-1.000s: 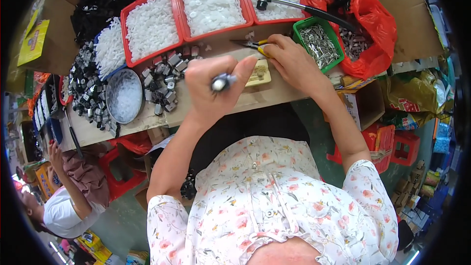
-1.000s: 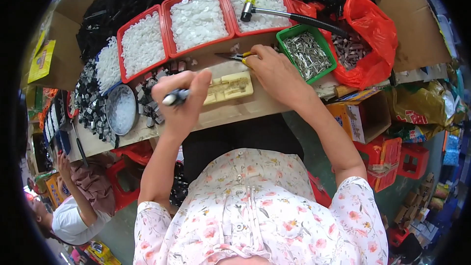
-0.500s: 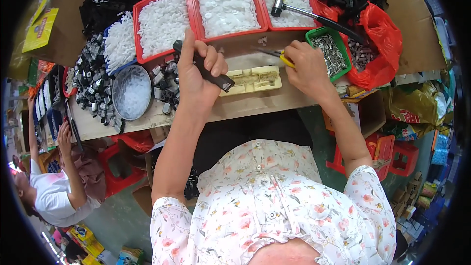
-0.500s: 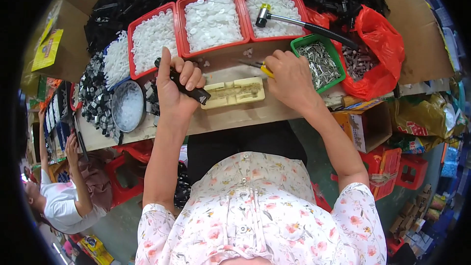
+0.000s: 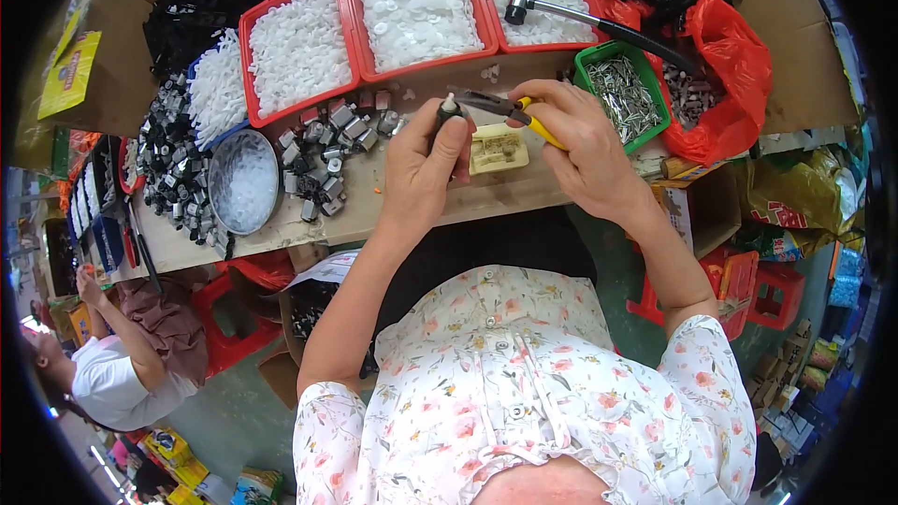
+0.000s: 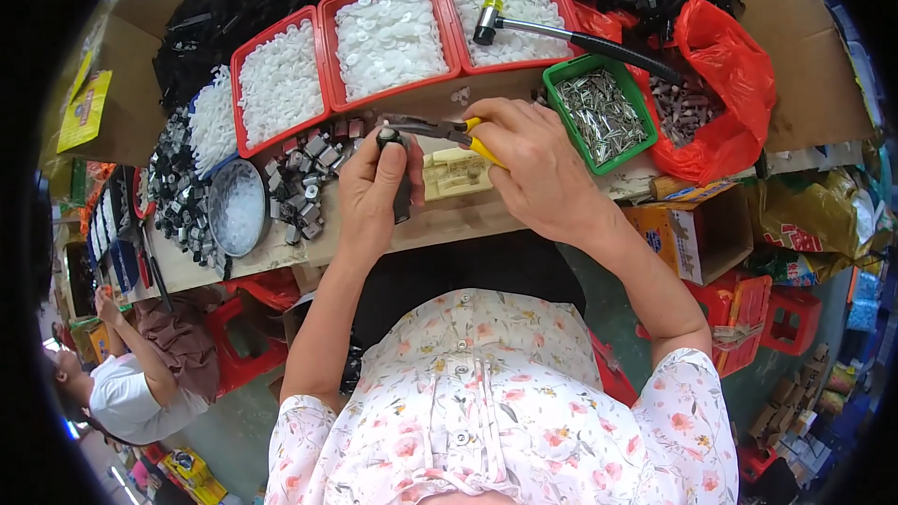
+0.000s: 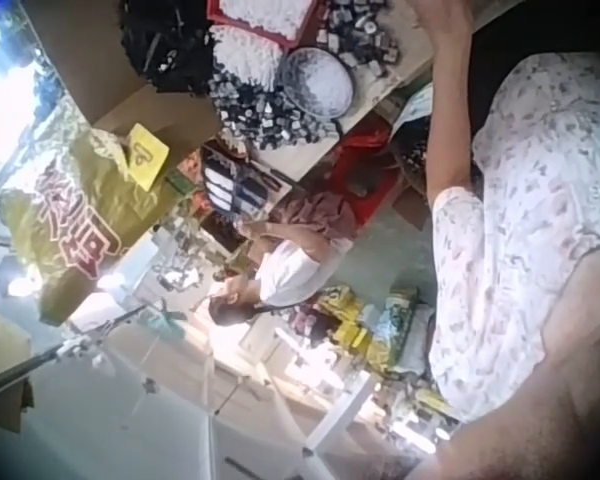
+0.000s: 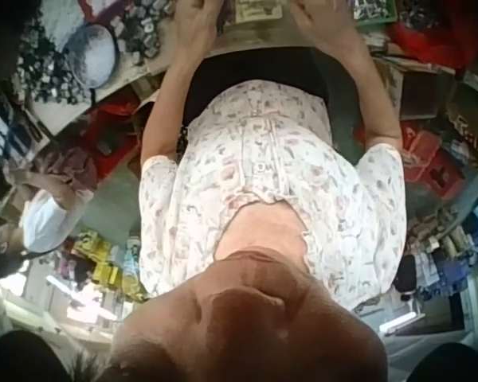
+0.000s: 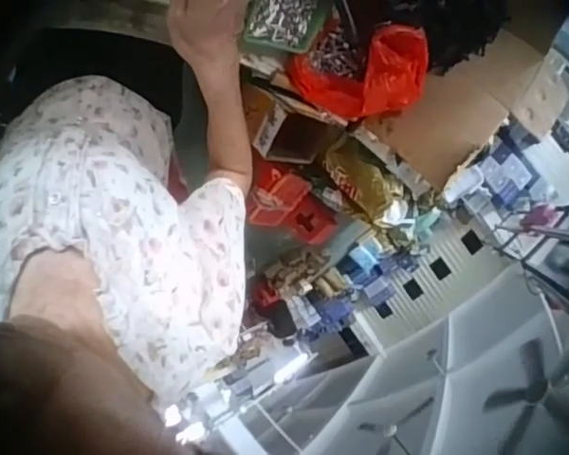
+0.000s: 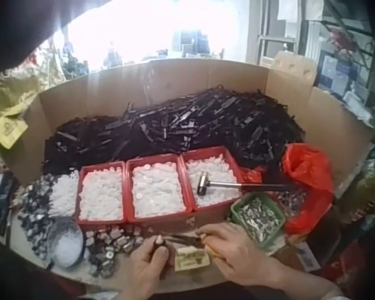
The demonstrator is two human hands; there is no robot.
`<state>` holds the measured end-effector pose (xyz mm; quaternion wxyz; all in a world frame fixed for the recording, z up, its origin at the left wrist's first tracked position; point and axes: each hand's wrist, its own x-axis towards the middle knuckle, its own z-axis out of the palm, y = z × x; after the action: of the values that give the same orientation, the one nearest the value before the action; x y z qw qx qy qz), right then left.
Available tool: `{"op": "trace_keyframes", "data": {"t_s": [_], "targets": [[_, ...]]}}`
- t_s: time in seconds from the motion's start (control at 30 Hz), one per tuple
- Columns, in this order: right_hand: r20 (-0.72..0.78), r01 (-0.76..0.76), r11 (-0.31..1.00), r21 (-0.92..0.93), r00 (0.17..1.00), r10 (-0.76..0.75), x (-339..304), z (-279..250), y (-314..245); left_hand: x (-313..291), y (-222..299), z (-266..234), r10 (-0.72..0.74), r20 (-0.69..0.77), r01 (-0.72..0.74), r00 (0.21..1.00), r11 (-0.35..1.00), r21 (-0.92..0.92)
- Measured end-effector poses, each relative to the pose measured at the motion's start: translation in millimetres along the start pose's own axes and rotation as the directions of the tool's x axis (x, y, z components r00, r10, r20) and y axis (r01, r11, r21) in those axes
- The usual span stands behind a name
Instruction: Manually assemble small plastic and metal components into finished parts using pliers and a small hammer.
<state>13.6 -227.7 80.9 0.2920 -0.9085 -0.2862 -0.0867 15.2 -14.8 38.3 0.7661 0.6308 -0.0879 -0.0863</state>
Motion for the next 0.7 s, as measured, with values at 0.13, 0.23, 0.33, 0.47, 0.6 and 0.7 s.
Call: {"op": "trace_keyframes", "data": {"t_s": [0.13, 0.23, 0.33, 0.47, 0.6, 0.7], "targets": [[0.012, 0.015, 1.000, -0.004, 1.000, -0.015, -3.9, 1.1, -3.5, -3.4, 2.7, -4.0, 0.026, 0.061, -0.035, 0.998, 0.987, 0.159], [0.088, -0.003, 0.998, 0.066, 0.996, -0.003, -3.6, -3.6, -6.4, -7.3, 4.0, -12.4, -0.033, 0.126, 0.014, 0.991, 0.989, 0.148], [0.152, 0.019, 0.998, 0.061, 0.988, -0.028, -9.9, -5.4, -6.7, -10.6, 10.1, -19.6, -0.149, 0.229, 0.110, 0.962, 0.978, 0.175], [0.217, 0.082, 0.997, 0.008, 0.973, -0.082, -20.2, -6.4, -7.1, -21.2, 15.7, -19.4, -0.274, 0.344, 0.285, 0.898, 0.958, 0.018], [0.271, 0.142, 0.988, 0.062, 0.950, -0.153, -21.6, -12.7, -10.3, -28.5, 12.6, -20.5, -0.280, 0.670, 0.652, 0.687, 0.645, -0.399], [0.275, 0.152, 0.985, 0.082, 0.947, -0.169, -22.8, -16.1, -16.3, -31.2, 5.2, -18.5, -0.102, 0.810, 0.766, 0.578, 0.410, -0.495]]}}
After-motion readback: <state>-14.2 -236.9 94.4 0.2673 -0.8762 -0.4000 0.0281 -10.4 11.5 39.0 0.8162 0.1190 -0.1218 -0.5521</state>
